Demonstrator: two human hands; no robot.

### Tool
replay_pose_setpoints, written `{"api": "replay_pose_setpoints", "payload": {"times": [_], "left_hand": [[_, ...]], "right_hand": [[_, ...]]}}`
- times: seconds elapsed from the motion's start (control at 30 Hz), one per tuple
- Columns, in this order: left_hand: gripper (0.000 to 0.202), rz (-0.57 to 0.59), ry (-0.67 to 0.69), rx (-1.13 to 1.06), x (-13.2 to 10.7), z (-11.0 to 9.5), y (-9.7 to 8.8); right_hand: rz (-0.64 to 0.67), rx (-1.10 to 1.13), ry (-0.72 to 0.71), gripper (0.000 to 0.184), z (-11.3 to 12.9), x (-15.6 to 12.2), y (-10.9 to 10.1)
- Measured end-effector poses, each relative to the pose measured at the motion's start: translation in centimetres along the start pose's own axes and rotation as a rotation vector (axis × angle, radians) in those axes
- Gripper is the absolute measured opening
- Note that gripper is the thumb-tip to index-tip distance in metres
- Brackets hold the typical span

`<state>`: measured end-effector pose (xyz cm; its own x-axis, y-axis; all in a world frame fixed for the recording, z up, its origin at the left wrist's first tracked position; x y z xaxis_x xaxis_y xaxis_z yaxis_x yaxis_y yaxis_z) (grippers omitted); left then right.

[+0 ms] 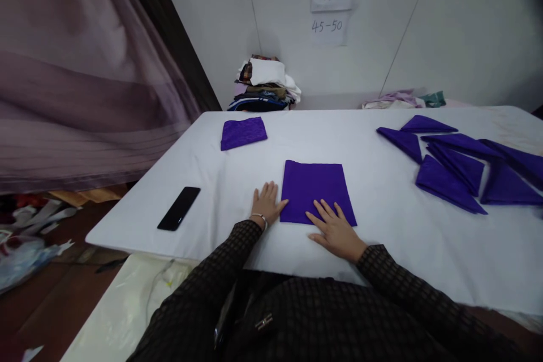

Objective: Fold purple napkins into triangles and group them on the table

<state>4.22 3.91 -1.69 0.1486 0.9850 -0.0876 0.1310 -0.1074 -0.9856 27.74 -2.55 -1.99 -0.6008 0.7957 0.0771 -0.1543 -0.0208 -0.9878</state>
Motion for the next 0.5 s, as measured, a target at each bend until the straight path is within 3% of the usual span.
{"api": "replay_pose_setpoints", "payload": {"times": [0.1, 0.17, 0.33, 0.5], "left_hand": [[0.067, -0.074, -0.14, -0.007, -1.3, 0.5, -0.8], [0.066, -0.114, -0.044, -0.019, -2.7, -0.8, -1.1], [0.076, -0.076, 0.401, -0.029, -5.4, -5.9, -0.1], [0.081, 0.031, 0.391, -0.024, -5.3, -6.6, 1.5]], "right_hand": [[-0.001, -0.002, -0.006, 0.062, 0.0, 0.0, 0.1], [-0.006, -0.002, -0.011, 0.062, -0.1, -0.1, 0.2], [-0.018, -0.012, -0.003, 0.063, 0.0, 0.0, 0.3], [-0.008, -0.016, -0.008, 0.064, -0.1, -0.1, -0.1]]}}
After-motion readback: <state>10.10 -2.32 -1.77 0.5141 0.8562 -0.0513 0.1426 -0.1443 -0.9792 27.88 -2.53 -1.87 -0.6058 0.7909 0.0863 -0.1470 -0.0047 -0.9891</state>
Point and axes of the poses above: each hand's wrist, its own x-axis towards the middle knuckle, its own y-axis out of the palm, z = x × y, the point moved 2 cm from there along x, towards the middle knuckle, and after that the axes turned 4 degrees about -x, right-handed, at the moved point
